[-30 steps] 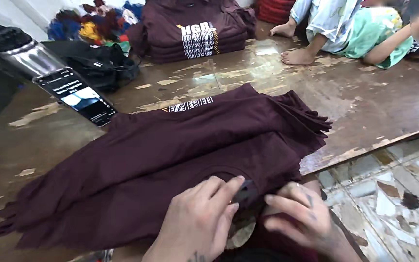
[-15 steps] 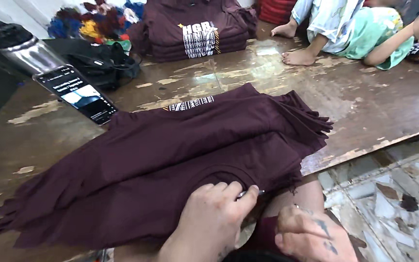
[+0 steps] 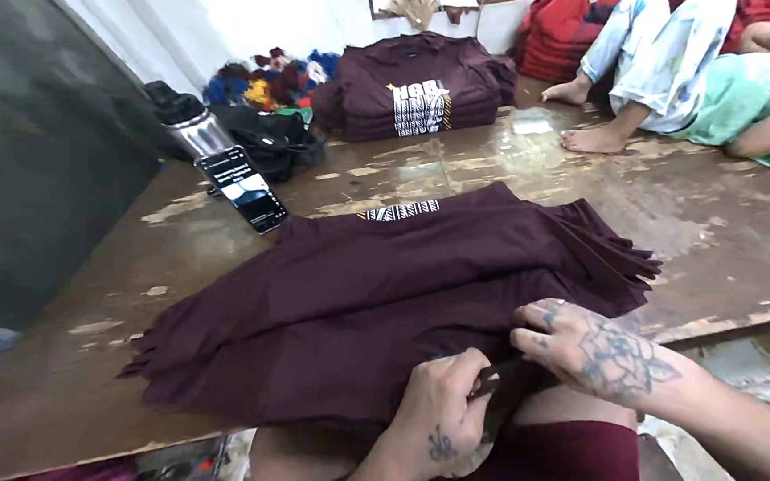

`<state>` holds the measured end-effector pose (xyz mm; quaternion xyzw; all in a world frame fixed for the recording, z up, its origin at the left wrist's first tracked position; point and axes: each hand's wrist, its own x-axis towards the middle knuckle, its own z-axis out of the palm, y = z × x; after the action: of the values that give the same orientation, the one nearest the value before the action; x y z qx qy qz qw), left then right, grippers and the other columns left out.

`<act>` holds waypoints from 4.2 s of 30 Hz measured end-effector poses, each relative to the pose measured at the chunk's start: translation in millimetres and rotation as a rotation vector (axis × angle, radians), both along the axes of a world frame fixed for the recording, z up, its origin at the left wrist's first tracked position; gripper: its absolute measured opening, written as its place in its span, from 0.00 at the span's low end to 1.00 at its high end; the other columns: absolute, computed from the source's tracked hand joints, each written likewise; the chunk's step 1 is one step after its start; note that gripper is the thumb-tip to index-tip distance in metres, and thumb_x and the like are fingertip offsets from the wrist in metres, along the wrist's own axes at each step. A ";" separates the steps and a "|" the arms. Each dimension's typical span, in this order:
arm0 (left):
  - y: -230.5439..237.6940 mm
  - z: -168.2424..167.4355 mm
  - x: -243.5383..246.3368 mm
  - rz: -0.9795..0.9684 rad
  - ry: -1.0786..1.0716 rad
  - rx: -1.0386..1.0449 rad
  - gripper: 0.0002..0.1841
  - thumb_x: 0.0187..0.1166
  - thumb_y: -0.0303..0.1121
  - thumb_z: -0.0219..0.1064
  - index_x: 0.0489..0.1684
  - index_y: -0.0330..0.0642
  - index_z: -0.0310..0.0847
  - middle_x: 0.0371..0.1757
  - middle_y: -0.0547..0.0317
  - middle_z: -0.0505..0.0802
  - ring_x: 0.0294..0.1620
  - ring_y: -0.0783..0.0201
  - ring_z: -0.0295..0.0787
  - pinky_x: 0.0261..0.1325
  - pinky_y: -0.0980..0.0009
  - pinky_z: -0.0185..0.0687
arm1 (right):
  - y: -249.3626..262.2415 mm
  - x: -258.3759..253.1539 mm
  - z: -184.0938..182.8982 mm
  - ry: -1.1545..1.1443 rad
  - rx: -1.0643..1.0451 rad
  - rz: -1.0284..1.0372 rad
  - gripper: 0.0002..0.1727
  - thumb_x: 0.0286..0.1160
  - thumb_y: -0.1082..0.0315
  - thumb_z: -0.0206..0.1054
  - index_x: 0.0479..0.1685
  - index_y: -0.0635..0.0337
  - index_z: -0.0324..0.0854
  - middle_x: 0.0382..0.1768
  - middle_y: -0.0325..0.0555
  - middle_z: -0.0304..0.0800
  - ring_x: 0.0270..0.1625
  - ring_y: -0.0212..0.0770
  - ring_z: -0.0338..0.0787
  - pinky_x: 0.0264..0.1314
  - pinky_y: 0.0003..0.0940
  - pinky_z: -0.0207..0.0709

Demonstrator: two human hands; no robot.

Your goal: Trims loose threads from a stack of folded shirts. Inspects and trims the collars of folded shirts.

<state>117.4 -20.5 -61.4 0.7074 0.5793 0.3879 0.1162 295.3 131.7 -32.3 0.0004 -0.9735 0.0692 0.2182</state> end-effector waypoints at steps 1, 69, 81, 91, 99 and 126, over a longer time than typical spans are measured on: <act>-0.7 0.4 -0.1 0.006 -0.018 -0.030 0.07 0.78 0.31 0.61 0.35 0.40 0.84 0.24 0.60 0.88 0.23 0.68 0.85 0.27 0.71 0.82 | 0.7 1.2 -5.1 0.096 0.101 -0.020 0.07 0.77 0.72 0.60 0.34 0.61 0.82 0.30 0.54 0.89 0.34 0.54 0.93 0.37 0.46 0.88; -83.3 -8.7 -61.5 0.644 -0.039 -0.106 0.13 0.69 0.40 0.65 0.15 0.49 0.77 0.11 0.71 0.74 0.11 0.77 0.68 0.14 0.77 0.63 | -88.9 -92.0 -77.7 0.440 -0.255 0.134 0.18 0.87 0.50 0.60 0.29 0.49 0.81 0.42 0.38 0.93 0.60 0.37 0.89 0.69 0.33 0.77; -89.0 -36.9 -63.2 0.219 -0.829 0.155 0.05 0.76 0.37 0.73 0.32 0.53 0.84 0.22 0.73 0.86 0.18 0.82 0.83 0.22 0.83 0.84 | -86.9 -107.3 -68.9 0.415 -0.300 0.121 0.20 0.94 0.55 0.49 0.33 0.53 0.77 0.19 0.36 0.78 0.22 0.30 0.81 0.26 0.24 0.76; -84.6 -30.2 -69.0 0.206 -0.675 0.114 0.09 0.78 0.35 0.69 0.27 0.47 0.78 0.20 0.70 0.84 0.19 0.83 0.82 0.23 0.85 0.81 | -89.2 -105.0 -63.4 0.421 -0.210 0.094 0.14 0.88 0.60 0.56 0.34 0.54 0.80 0.19 0.37 0.80 0.23 0.33 0.82 0.28 0.25 0.77; -91.7 45.0 -89.7 0.271 0.480 -0.103 0.22 0.78 0.43 0.58 0.65 0.46 0.87 0.34 0.52 0.88 0.27 0.52 0.88 0.22 0.57 0.79 | -101.2 -92.2 -52.8 0.425 -0.441 0.126 0.14 0.82 0.64 0.60 0.27 0.58 0.82 0.22 0.45 0.89 0.29 0.39 0.88 0.48 0.31 0.78; -102.8 -13.6 -131.2 0.504 0.093 0.207 0.21 0.91 0.41 0.53 0.30 0.34 0.79 0.24 0.53 0.84 0.27 0.74 0.80 0.35 0.84 0.74 | -71.3 -116.4 -32.9 0.115 -0.490 0.225 0.22 0.76 0.69 0.58 0.66 0.65 0.86 0.40 0.53 0.96 0.38 0.49 0.93 0.46 0.44 0.83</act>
<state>-13.9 -123.3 -75.0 0.5659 0.6991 0.4289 -0.0839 178.9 60.4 -65.2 0.0594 -0.9075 0.3265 0.2574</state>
